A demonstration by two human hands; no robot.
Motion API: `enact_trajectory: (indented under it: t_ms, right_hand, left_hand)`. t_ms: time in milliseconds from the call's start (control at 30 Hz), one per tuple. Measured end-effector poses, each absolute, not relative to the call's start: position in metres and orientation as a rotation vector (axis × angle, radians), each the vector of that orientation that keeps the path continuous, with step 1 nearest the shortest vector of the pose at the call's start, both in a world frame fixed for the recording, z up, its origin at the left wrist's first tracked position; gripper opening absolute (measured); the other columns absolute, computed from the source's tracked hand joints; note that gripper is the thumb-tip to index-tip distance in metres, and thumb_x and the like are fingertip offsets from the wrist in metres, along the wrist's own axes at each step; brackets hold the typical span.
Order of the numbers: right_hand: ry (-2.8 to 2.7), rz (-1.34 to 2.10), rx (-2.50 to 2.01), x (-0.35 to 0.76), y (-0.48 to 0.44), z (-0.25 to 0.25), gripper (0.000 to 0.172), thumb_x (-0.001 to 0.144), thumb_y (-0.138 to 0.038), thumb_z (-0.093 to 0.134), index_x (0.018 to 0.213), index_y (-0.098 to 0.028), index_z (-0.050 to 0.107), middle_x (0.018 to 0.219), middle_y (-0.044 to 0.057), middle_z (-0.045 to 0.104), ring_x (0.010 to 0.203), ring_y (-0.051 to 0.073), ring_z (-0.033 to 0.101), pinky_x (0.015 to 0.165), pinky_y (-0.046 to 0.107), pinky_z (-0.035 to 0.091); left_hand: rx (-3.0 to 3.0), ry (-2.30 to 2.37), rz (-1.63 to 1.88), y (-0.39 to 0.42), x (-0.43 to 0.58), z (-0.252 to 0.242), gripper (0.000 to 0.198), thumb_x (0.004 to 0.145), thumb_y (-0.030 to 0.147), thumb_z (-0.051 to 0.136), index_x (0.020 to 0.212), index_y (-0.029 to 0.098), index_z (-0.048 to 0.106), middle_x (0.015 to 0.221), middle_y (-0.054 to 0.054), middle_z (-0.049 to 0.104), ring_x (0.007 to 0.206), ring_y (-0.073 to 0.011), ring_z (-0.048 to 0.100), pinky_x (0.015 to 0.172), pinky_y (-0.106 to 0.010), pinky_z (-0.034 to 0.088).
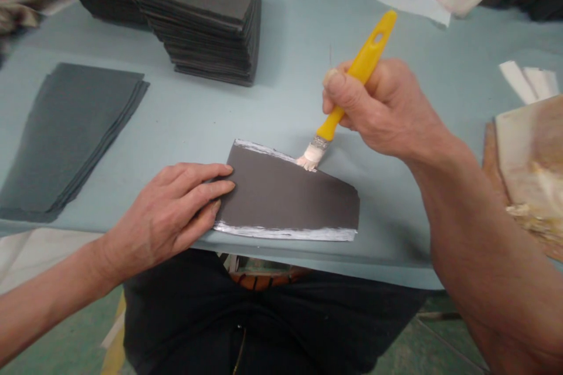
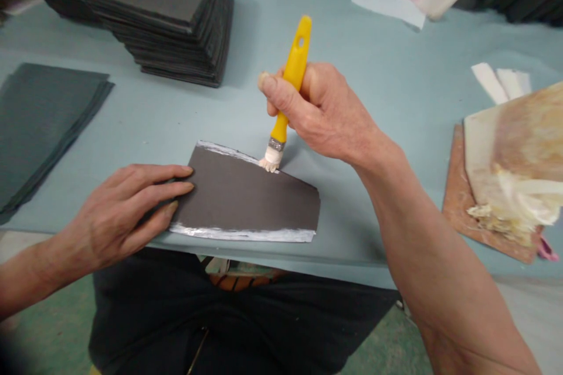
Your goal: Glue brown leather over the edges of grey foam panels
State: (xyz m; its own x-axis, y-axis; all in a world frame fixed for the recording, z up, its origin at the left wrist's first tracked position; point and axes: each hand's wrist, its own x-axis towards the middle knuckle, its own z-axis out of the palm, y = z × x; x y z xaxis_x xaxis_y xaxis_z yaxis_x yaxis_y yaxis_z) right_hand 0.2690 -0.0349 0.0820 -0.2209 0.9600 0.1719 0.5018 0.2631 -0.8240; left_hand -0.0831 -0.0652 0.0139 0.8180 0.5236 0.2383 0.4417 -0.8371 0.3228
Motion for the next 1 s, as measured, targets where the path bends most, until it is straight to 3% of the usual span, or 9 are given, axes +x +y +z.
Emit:
enact_trajectory:
  t_ms: [133, 367, 600, 767, 1000]
  right_hand:
    - [-1.886, 0.847, -1.405, 0.284, -0.042, 0.087, 0.054, 0.100, -0.067, 0.070, 0.067, -0.024, 0.066, 0.058, -0.002, 0.048, 0.059, 0.013, 0.047, 0.061, 0.033, 0.037]
    - [-1.816, 0.819, -1.344, 0.272, -0.043, 0.088, 0.059, 0.099, -0.077, 0.064, 0.070, -0.026, 0.064, 0.059, -0.002, 0.046, 0.059, 0.016, 0.045, 0.061, 0.035, 0.038]
    - [-1.917, 0.817, -1.481, 0.287, -0.045, 0.086, 0.047, 0.106, -0.051, 0.068, 0.068, -0.024, 0.064, 0.061, 0.000, 0.052, 0.060, 0.014, 0.045, 0.061, 0.033, 0.037]
    - [-1.873, 0.769, -1.364, 0.282, -0.045, 0.084, 0.049, 0.108, -0.053, 0.062, 0.070, -0.024, 0.065, 0.059, -0.002, 0.046, 0.059, 0.014, 0.046, 0.062, 0.033, 0.036]
    - [-1.954, 0.819, -1.535, 0.296, -0.046, 0.087, 0.042, 0.109, -0.034, 0.065, 0.069, -0.021, 0.064, 0.060, -0.003, 0.051, 0.060, 0.011, 0.048, 0.061, 0.031, 0.037]
  left_hand:
    - [2.751, 0.737, 0.480, -0.065, -0.082, 0.015, 0.045, 0.103, 0.018, 0.055, 0.147, 0.029, 0.057, 0.155, -0.011, 0.065, 0.128, -0.0299, 0.069, 0.109, -0.050, 0.055]
    - [2.754, 0.733, 0.479, -0.065, -0.083, 0.016, 0.044, 0.104, 0.018, 0.055, 0.146, 0.028, 0.057, 0.155, -0.011, 0.064, 0.127, -0.0306, 0.069, 0.109, -0.050, 0.054]
    - [2.753, 0.737, 0.480, -0.065, -0.082, 0.015, 0.044, 0.104, 0.018, 0.056, 0.146, 0.029, 0.057, 0.154, -0.010, 0.065, 0.129, -0.0306, 0.069, 0.110, -0.050, 0.054]
    - [2.769, 0.738, 0.480, -0.065, -0.082, 0.015, 0.042, 0.105, 0.018, 0.054, 0.146, 0.028, 0.056, 0.154, -0.011, 0.065, 0.127, -0.0304, 0.069, 0.109, -0.050, 0.055]
    - [2.771, 0.730, 0.477, -0.066, -0.082, 0.016, 0.043, 0.104, 0.016, 0.055, 0.145, 0.027, 0.057, 0.154, -0.011, 0.065, 0.130, -0.0309, 0.069, 0.109, -0.050, 0.055]
